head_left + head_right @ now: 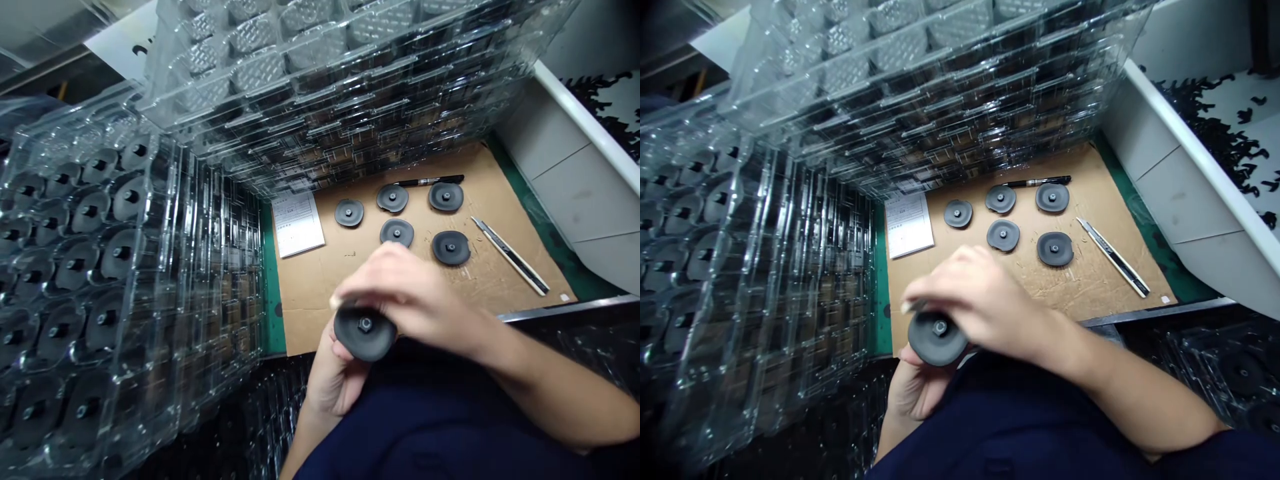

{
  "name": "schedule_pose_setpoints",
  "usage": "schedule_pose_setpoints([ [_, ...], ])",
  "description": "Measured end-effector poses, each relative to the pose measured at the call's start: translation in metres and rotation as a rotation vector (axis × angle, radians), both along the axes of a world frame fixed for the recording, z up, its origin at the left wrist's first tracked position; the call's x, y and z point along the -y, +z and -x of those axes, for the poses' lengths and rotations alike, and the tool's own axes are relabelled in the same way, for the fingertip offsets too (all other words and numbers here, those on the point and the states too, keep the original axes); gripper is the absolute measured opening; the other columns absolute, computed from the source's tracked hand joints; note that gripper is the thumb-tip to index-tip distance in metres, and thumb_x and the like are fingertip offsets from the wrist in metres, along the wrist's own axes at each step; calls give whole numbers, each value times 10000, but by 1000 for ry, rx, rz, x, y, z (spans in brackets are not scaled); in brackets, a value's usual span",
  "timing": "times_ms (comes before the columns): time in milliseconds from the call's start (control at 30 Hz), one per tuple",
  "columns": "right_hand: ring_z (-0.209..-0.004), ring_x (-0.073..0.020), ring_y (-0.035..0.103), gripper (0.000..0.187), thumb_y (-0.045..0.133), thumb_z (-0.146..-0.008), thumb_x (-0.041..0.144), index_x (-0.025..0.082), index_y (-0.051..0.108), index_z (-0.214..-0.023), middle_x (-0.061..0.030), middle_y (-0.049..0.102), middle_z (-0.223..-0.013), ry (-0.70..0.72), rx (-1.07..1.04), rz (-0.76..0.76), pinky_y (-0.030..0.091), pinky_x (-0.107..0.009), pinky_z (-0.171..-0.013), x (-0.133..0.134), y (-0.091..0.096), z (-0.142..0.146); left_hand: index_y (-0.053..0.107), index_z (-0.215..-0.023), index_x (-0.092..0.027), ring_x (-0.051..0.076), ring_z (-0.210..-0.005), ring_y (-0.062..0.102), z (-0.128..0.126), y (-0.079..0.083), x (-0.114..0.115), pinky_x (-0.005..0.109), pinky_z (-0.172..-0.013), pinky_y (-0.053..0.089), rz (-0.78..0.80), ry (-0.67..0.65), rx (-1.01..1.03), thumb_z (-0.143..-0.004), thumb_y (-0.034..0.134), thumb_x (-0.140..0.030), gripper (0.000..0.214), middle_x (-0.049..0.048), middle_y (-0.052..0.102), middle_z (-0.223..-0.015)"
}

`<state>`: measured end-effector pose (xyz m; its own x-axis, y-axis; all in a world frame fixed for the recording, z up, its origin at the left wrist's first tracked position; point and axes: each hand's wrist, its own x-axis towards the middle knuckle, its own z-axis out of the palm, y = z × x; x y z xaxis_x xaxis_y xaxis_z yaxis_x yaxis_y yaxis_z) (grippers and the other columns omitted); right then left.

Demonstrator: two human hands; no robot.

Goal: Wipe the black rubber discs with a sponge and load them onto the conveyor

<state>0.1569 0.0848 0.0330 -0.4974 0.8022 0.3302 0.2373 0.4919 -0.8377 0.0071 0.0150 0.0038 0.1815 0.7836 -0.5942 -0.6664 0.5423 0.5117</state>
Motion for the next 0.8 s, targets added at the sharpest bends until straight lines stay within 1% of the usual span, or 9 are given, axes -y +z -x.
schedule_pose_setpoints([
  [67,-882,-128,571,204,501,-888,158,219,627,-1036,10,665,-1006,-122,18,196,434,-273,-810,-5,-13,-10,631,-1107,-244,288,-983,636,3,3,-1,401,-875,519,-22,-47,90,-518,824,-402,640,57,644,-1150],
  [167,-853,-144,588,263,514,-876,210,246,579,-1129,-16,620,-1054,-222,139,423,472,-274,-720,-1,-43,-22,615,-1137,-300,271,-1048,616,7,5,-2,313,-846,525,-69,-65,171,-557,805,-382,616,34,584,-1271],
  [267,-910,-175,580,257,502,-877,253,211,577,-1119,-57,575,-1063,-251,250,500,488,-326,-789,16,-76,-27,605,-1153,-306,279,-1110,579,10,3,-4,295,-845,519,-74,-93,180,-571,781,-414,618,42,552,-1312],
  [367,-1064,-213,535,227,510,-868,276,187,615,-1048,-87,530,-1108,-233,270,504,462,-369,-908,35,-94,-28,591,-1173,-308,304,-1150,548,11,-1,-4,342,-881,504,-63,-95,194,-592,737,-481,624,57,520,-1347],
  [400,-1074,-218,533,252,542,-845,276,191,608,-1073,-94,506,-1152,-214,270,506,468,-369,-908,40,-97,-28,590,-1176,-303,309,-1153,545,11,-2,-4,356,-889,500,-59,-84,200,-609,718,-498,614,63,522,-1344],
  [467,-976,-194,576,376,580,-807,248,209,551,-1180,-105,444,-1240,-184,287,507,507,-350,-843,49,-98,-26,592,-1174,-288,304,-1141,556,10,-3,-3,363,-890,501,-48,-46,202,-640,685,-519,589,70,551,-1312],
  [533,-869,-164,596,397,532,-829,218,221,518,-1226,-112,426,-1254,-204,333,488,524,-344,-789,54,-98,-24,596,-1167,-282,292,-1127,568,8,-4,-3,364,-898,499,-28,-8,191,-649,686,-506,572,62,582,-1274],
  [667,-838,-186,597,266,427,-897,274,197,628,-1053,-94,543,-1043,-304,392,455,504,-391,-781,60,-101,-22,594,-1163,-283,287,-1131,566,4,-3,-6,394,-956,465,1,39,157,-647,706,-460,557,43,594,-1256],
  [800,-899,-187,612,267,434,-898,263,182,610,-1083,-66,640,-989,-332,342,473,499,-356,-800,49,-97,-31,577,-1176,-283,293,-1136,561,0,-1,-8,424,-991,429,-17,44,118,-621,720,-449,596,54,584,-1265],
])
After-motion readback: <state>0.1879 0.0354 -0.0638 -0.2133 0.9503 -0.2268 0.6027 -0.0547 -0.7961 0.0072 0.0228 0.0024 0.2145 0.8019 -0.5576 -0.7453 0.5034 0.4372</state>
